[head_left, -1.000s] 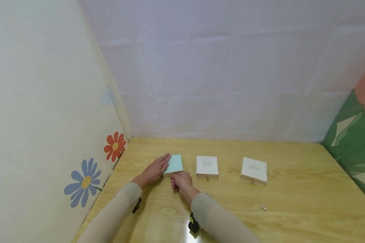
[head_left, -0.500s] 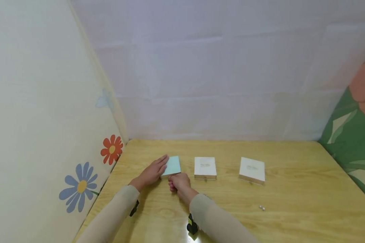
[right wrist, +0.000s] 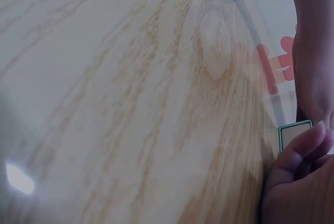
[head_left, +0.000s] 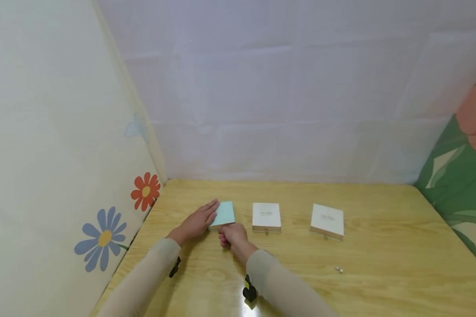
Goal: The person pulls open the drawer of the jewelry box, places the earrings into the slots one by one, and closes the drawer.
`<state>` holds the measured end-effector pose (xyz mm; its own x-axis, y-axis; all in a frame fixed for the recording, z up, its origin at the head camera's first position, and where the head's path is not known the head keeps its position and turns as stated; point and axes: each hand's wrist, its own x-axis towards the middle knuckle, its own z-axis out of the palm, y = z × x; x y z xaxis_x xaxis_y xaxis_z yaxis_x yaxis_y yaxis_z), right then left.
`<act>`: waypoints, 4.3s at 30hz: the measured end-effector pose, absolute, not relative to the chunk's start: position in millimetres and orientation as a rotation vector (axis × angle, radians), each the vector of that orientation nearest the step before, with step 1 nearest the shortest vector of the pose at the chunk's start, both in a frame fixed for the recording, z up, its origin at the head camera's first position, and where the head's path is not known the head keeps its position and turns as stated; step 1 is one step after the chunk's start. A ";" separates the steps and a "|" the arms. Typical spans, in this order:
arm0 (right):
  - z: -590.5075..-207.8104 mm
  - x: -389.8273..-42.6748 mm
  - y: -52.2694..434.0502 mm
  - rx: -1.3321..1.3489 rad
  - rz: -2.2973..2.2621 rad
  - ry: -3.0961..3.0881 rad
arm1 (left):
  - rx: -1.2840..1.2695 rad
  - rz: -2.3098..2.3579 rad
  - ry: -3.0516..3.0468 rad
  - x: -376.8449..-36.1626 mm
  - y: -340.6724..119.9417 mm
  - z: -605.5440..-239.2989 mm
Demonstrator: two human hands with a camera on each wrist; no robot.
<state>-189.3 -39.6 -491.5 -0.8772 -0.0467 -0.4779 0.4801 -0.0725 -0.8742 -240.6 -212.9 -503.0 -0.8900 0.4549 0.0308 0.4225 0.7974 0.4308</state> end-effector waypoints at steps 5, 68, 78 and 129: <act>-493.5 -191.4 -37.5 0.438 -2.013 1.853 | 0.710 0.642 2.906 -244.2 -210.6 -504.8; -468.8 -170.2 90.5 0.443 -1.923 1.814 | 1.001 0.359 2.924 -247.9 -107.0 -470.8; -473.7 -169.0 93.1 0.473 -1.913 1.818 | 1.068 0.267 2.928 -253.4 -94.6 -476.8; -492.9 -179.5 94.5 0.558 -1.980 1.883 | 1.049 0.091 2.868 -253.5 -79.0 -487.2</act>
<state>-179.5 94.5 -492.9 -0.8609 0.0171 -0.5084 0.5069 -0.0547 -0.8602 -253.5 -79.0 -487.2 -0.7609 0.6460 -0.0606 0.6409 0.7629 0.0852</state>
